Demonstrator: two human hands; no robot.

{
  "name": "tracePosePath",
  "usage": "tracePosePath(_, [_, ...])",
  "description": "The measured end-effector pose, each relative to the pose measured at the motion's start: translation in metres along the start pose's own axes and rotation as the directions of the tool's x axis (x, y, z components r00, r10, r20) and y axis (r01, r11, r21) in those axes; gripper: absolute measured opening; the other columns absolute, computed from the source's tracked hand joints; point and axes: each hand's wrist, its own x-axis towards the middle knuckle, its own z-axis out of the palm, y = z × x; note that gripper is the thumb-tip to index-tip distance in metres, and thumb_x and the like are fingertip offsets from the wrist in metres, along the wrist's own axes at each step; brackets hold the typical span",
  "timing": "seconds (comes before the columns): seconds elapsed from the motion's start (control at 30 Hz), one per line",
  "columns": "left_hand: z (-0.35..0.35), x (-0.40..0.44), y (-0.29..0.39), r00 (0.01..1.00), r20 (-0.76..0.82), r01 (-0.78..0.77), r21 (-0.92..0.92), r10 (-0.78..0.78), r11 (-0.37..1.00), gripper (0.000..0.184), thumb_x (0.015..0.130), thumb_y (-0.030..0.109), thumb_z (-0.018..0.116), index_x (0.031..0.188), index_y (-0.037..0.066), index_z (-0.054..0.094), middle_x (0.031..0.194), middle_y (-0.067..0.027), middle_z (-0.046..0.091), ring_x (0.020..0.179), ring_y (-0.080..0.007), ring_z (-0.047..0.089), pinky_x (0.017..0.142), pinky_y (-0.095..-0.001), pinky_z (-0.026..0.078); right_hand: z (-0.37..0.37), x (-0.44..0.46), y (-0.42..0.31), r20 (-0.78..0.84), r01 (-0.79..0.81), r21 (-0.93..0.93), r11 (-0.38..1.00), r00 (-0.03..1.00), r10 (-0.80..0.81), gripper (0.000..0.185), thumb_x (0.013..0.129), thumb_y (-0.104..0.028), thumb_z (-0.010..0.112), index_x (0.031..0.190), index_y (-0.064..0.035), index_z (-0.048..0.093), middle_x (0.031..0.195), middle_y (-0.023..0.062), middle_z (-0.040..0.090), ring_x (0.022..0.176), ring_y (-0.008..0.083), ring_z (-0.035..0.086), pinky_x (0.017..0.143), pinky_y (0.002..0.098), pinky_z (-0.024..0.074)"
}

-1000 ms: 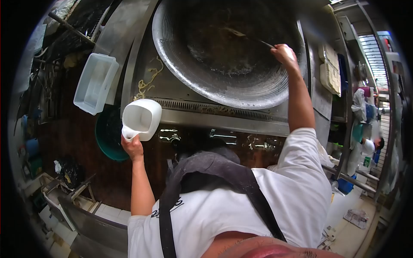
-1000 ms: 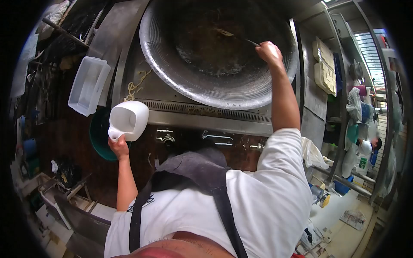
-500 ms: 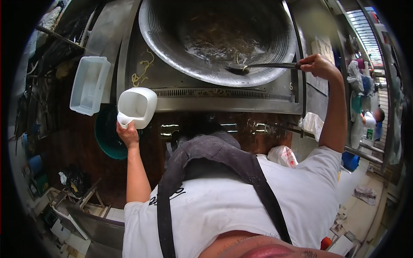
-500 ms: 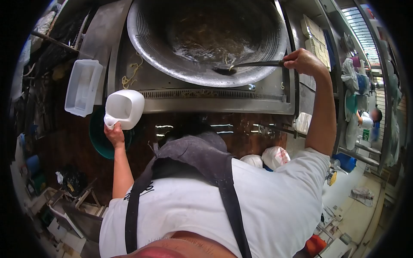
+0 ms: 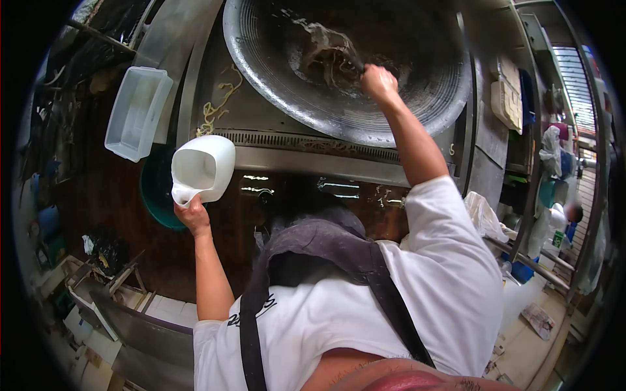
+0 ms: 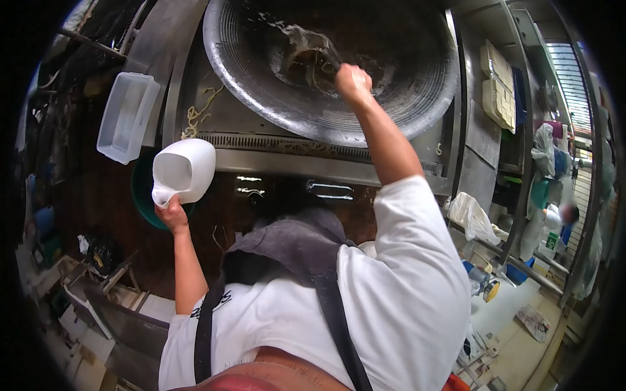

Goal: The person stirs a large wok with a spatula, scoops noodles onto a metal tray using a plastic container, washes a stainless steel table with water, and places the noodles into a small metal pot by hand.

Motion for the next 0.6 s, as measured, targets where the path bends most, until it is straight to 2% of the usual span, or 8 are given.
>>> tracePosePath(0.13, [0.009, -0.001, 0.012, 1.0, -0.018, 0.01, 0.001, -0.01, 1.0, 0.034, 0.074, 0.008, 0.057, 0.106, -0.004, 0.064, 0.098, -0.0104, 0.069, 0.087, -0.0257, 0.066, 0.08, -0.0352, 0.051, 0.005, 0.081, 0.0, -0.095, -0.111, 0.007, 0.994, 0.989, 0.111, 0.031, 0.088, -0.017, 0.053, 0.112, -0.0095, 0.073, 0.118, 0.018, 0.068, 0.112, 0.0323, 0.066, 0.092, 0.043, 0.0542])
tracePosePath(0.23, [0.004, 0.0, 0.009, 0.999, 0.036, -0.02, 0.016, 0.019, 1.0, 0.035, 0.073, 0.007, 0.056, 0.105, -0.004, 0.063, 0.098, -0.0104, 0.069, 0.086, -0.0256, 0.067, 0.079, -0.0348, 0.052, -0.033, 0.104, 0.017, -0.154, -0.101, 0.076, 0.992, 0.982, 0.112, 0.034, 0.089, -0.026, 0.057, 0.113, -0.0082, 0.072, 0.117, 0.0191, 0.068, 0.113, 0.0341, 0.065, 0.095, 0.044, 0.0529])
tracePosePath(0.37, [0.005, 0.001, 0.002, 0.998, 0.048, -0.028, -0.013, 0.029, 1.0, 0.035, 0.073, 0.007, 0.056, 0.106, -0.004, 0.063, 0.097, -0.0109, 0.069, 0.086, -0.0255, 0.067, 0.078, -0.0344, 0.052, -0.112, 0.032, 0.057, -0.169, 0.069, -0.03, 0.997, 0.983, -0.074, 0.041, 0.089, -0.039, 0.059, 0.114, -0.0093, 0.071, 0.119, 0.0146, 0.068, 0.114, 0.031, 0.064, 0.097, 0.0417, 0.0509])
tracePosePath(0.43, [0.005, 0.002, 0.0, 0.999, 0.038, -0.02, -0.014, 0.021, 1.0, 0.036, 0.073, 0.007, 0.057, 0.107, -0.004, 0.063, 0.097, -0.0112, 0.069, 0.086, -0.0257, 0.067, 0.079, -0.0348, 0.052, -0.142, -0.014, 0.076, -0.134, 0.09, -0.064, 0.994, 0.986, -0.098, 0.047, 0.089, -0.04, 0.063, 0.124, -0.0088, 0.067, 0.121, 0.0161, 0.067, 0.113, 0.0312, 0.064, 0.099, 0.0365, 0.0495])
tracePosePath(0.5, [0.006, 0.003, 0.003, 0.999, 0.034, -0.036, -0.02, 0.037, 0.999, 0.036, 0.074, 0.008, 0.057, 0.108, -0.003, 0.062, 0.098, -0.0117, 0.07, 0.087, -0.0259, 0.068, 0.079, -0.0353, 0.053, -0.158, -0.044, 0.112, -0.09, 0.129, -0.013, 0.992, 0.987, -0.13, 0.045, 0.088, -0.04, 0.065, 0.122, -0.0105, 0.068, 0.117, 0.0142, 0.069, 0.11, 0.0292, 0.066, 0.095, 0.0391, 0.0512])
tracePosePath(0.6, [0.004, 0.007, 0.003, 0.995, 0.068, -0.064, -0.052, 0.068, 0.997, 0.037, 0.075, 0.008, 0.058, 0.11, -0.003, 0.062, 0.099, -0.012, 0.07, 0.088, -0.0261, 0.068, 0.08, -0.0359, 0.053, -0.21, -0.126, 0.109, 0.044, 0.063, 0.055, 0.996, 0.997, -0.066, 0.036, 0.09, -0.032, 0.068, 0.119, -0.0113, 0.07, 0.109, 0.0153, 0.072, 0.099, 0.0246, 0.07, 0.09, 0.0359, 0.0531])
